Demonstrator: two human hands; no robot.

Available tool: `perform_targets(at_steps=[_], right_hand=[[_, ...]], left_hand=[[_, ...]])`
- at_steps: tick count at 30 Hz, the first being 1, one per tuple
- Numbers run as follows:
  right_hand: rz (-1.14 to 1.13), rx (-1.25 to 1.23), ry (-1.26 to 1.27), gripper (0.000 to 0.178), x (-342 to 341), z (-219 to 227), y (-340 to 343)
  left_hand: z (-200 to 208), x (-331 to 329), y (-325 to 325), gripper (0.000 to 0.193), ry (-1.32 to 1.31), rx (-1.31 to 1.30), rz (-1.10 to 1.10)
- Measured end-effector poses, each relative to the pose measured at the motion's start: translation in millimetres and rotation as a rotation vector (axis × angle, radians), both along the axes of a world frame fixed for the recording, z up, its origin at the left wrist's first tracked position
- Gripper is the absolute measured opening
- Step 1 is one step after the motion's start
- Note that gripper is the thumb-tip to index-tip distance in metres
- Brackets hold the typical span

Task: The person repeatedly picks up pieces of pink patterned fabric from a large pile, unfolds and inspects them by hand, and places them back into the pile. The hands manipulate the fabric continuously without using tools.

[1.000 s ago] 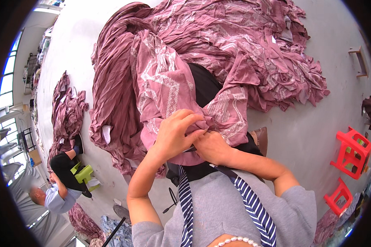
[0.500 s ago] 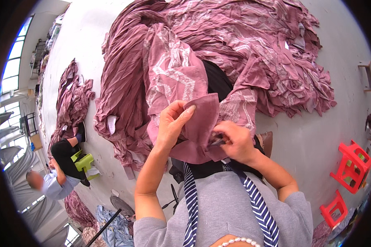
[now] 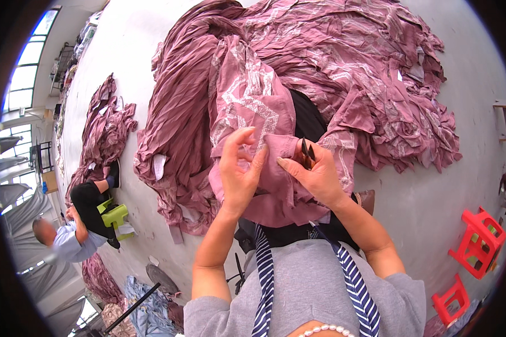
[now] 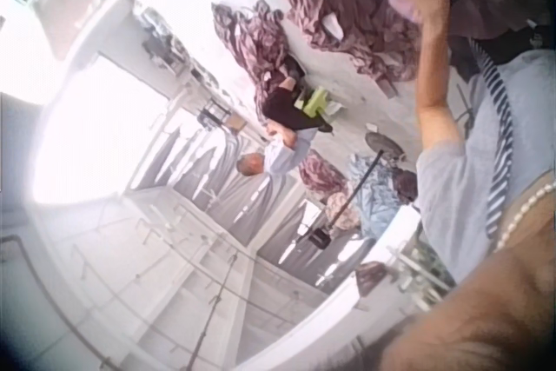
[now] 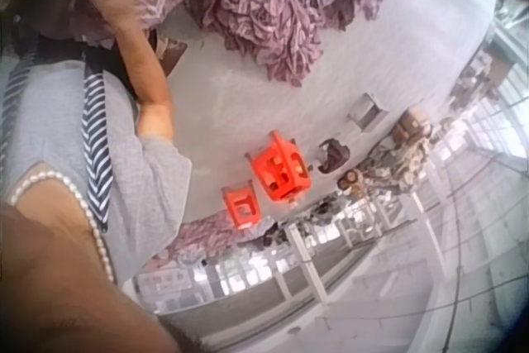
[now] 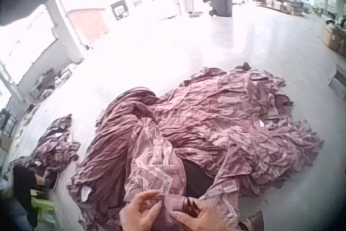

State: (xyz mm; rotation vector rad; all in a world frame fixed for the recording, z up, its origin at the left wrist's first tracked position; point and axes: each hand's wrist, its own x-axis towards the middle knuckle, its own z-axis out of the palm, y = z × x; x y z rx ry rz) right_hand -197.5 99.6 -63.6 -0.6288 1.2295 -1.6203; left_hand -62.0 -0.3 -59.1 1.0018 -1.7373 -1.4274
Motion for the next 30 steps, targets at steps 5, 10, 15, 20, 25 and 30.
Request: perform_targets(at_steps=[5, 10, 15, 20, 25, 30], right_hand=[[0.096, -0.039, 0.189, 0.017, -9, 1, -22], [0.211, -0.054, 0.181, 0.016, -32, 11, -30], [0.213, 0.146, 0.331, 0.017, -56, -13, 23], [0.373, 0.162, 0.576, 0.019, -37, -12, 53], [0.391, 0.114, 0.681, 0.016, -24, -29, 58], [0.347, 0.202, 0.506, 0.017, -31, -11, 48]], left_hand=[[5, 13, 15, 0.052, -0.088, -0.112, -0.092], [7, 13, 20, 0.057, 0.125, 0.415, -0.072], [-7, 39, 20, 0.050, 0.060, 0.322, 0.012], [-5, 57, 24, 0.053, 0.041, 0.487, 0.032], [1, 45, 24, 0.067, -0.356, -0.400, 0.020], [12, 27, 33, 0.029, -0.284, -0.796, -0.330]])
